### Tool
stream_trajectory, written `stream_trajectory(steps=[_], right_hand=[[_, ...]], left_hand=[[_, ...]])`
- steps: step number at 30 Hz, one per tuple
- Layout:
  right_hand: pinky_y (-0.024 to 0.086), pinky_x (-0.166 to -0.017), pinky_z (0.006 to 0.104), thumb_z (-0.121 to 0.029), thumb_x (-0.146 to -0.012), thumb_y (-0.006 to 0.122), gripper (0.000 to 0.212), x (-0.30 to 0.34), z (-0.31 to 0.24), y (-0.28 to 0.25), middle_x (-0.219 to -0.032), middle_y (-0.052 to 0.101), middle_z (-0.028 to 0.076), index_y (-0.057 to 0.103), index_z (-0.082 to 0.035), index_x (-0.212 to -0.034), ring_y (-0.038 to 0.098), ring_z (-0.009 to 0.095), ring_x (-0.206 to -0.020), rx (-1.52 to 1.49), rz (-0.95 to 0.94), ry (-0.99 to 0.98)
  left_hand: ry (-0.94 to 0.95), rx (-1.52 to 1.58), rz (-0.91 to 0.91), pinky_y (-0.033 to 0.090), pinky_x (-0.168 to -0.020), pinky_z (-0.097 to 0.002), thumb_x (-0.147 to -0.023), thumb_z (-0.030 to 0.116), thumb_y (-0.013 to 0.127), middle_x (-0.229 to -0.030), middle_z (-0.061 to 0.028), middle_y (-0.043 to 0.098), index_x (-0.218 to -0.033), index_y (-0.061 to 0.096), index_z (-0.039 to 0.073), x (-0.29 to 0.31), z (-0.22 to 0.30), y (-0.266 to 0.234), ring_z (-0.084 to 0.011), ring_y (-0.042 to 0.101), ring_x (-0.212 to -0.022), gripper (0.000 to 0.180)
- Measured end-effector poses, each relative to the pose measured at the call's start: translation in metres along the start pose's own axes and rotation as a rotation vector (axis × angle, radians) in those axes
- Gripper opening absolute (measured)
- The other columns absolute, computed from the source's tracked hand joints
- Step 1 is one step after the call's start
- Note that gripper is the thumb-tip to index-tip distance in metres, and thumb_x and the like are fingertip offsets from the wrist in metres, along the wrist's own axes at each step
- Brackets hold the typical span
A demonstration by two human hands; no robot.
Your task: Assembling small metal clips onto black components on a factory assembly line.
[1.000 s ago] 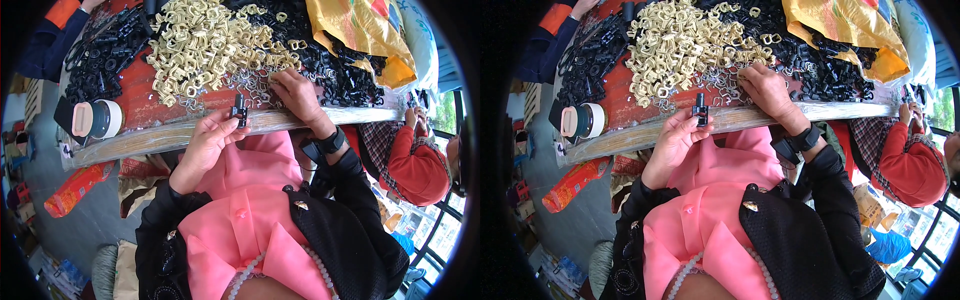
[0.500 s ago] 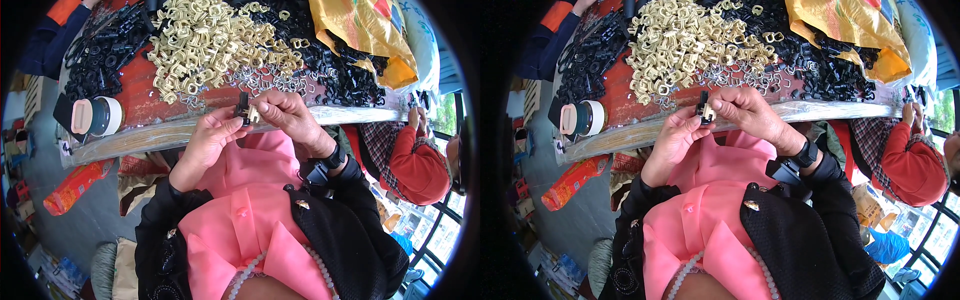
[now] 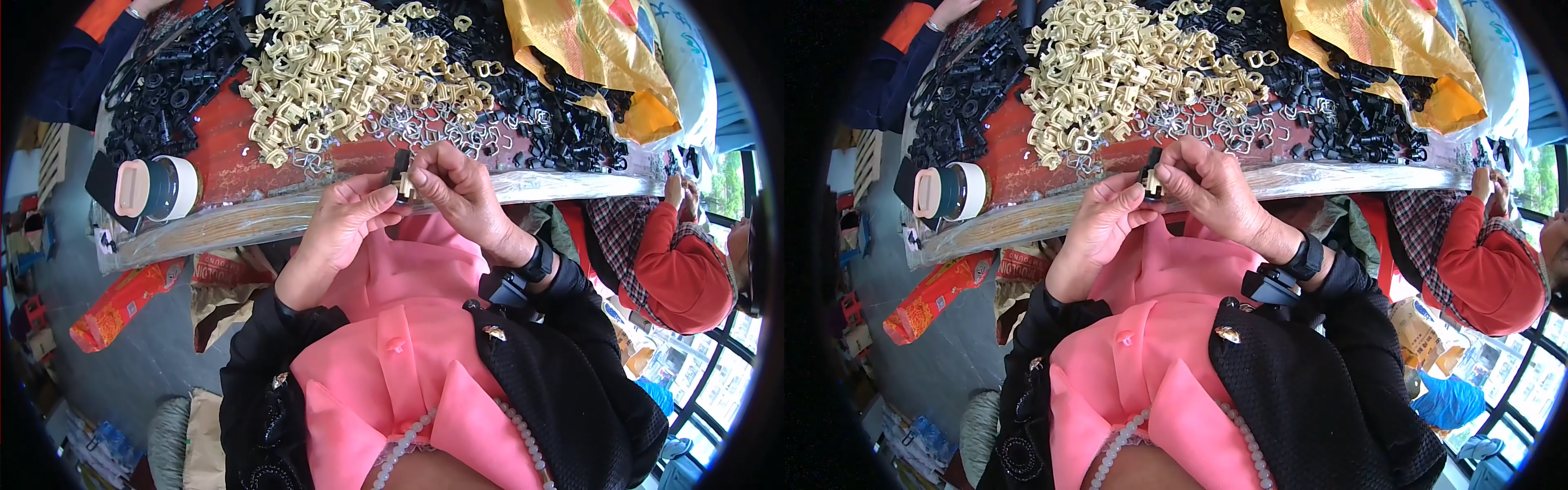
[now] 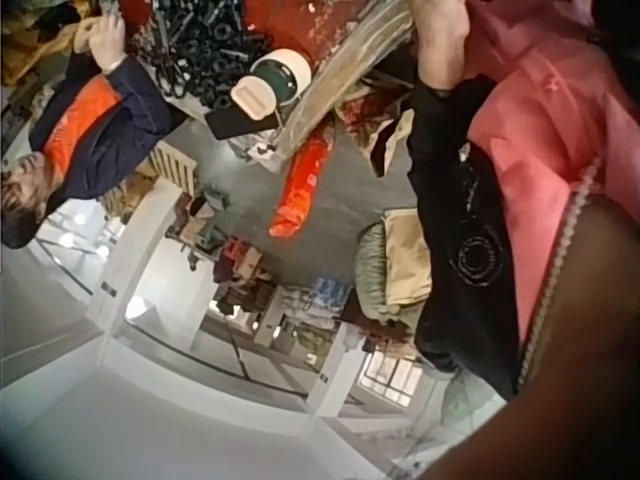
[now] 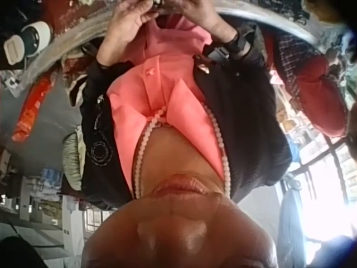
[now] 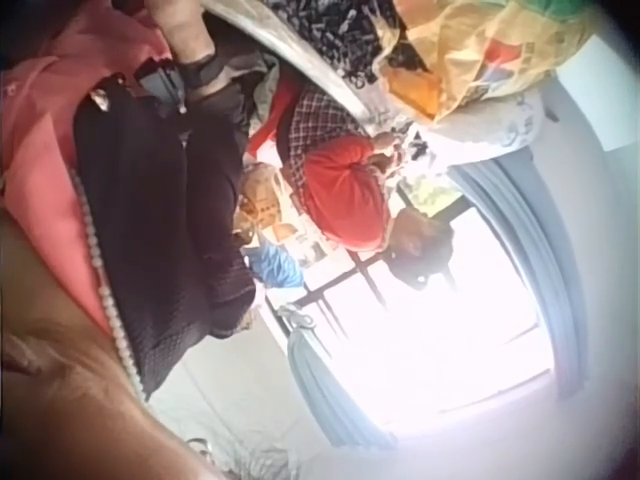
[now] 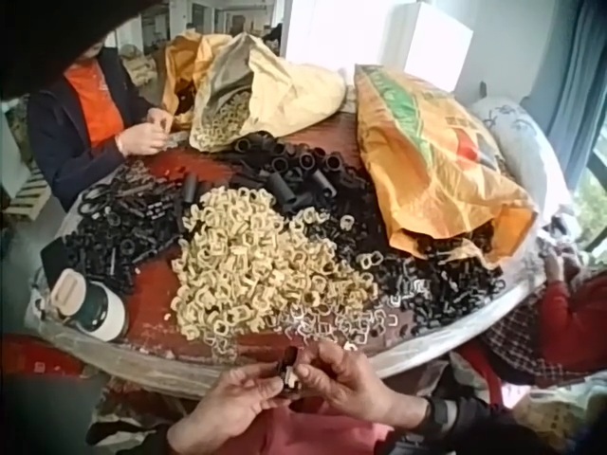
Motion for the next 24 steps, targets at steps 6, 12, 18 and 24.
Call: stream_trajectory(steps=[6, 12, 18, 24], right_hand=[[0.037, -0.055, 0.0175, -0.013, -0.084, 0.049, 0.012, -0.004, -0.003, -0.002, -0.070, 0.047, -0.002, 0.046, -0.002, -0.082, 0.042, 0.003, -0.063, -0.026, 0.008, -0.012], [0.038, -0.053, 0.0172, -0.010, -0.083, 0.050, 0.008, -0.002, 0.013, 0.003, -0.070, 0.047, -0.002, 0.046, -0.002, -0.082, 0.044, 0.003, -0.062, -0.004, -0.008, 0.060], [0.039, -0.052, 0.0192, -0.007, -0.079, 0.055, 0.010, 0.009, 0.007, -0.032, -0.069, 0.049, 0.001, 0.050, 0.000, -0.085, 0.046, 0.005, -0.061, 0.288, 0.126, -0.058], [0.042, -0.053, 0.0226, -0.005, -0.073, 0.058, 0.014, 0.028, 0.001, -0.115, -0.074, 0.053, 0.007, 0.055, -0.001, -0.086, 0.052, 0.014, -0.058, 0.812, 0.377, -0.088]], left_hand=[[-0.004, 0.017, -0.001, 0.048, -0.065, -0.0254, -0.078, 0.014, 0.058, -0.090, -0.0077, 0.059, -0.100, 0.053, -0.002, -0.002, 0.000, -0.001, -0.0173, 0.059, -0.074, 0.027], [-0.040, -0.024, 0.039, 0.048, -0.063, -0.0247, -0.078, 0.014, 0.058, -0.088, -0.0075, 0.059, -0.098, 0.054, -0.002, -0.002, 0.000, 0.001, -0.0170, 0.059, -0.072, 0.026], [-0.066, -0.118, 0.076, 0.050, -0.062, -0.0237, -0.081, 0.014, 0.051, -0.085, -0.0118, 0.059, -0.097, 0.051, -0.002, -0.002, -0.001, -0.003, -0.0170, 0.060, -0.071, 0.023], [-0.046, -0.081, 0.059, 0.049, -0.062, -0.0235, -0.080, 0.018, 0.051, -0.083, -0.0114, 0.059, -0.095, 0.051, -0.001, -0.001, 0.002, -0.001, -0.0162, 0.059, -0.070, 0.023]])
Point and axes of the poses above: each hand's wrist, its own x-axis away from the middle knuckle, its own y-axis out of the palm, z = x × y, the point moved 8 cm from there along -x, towards the middle knuckle
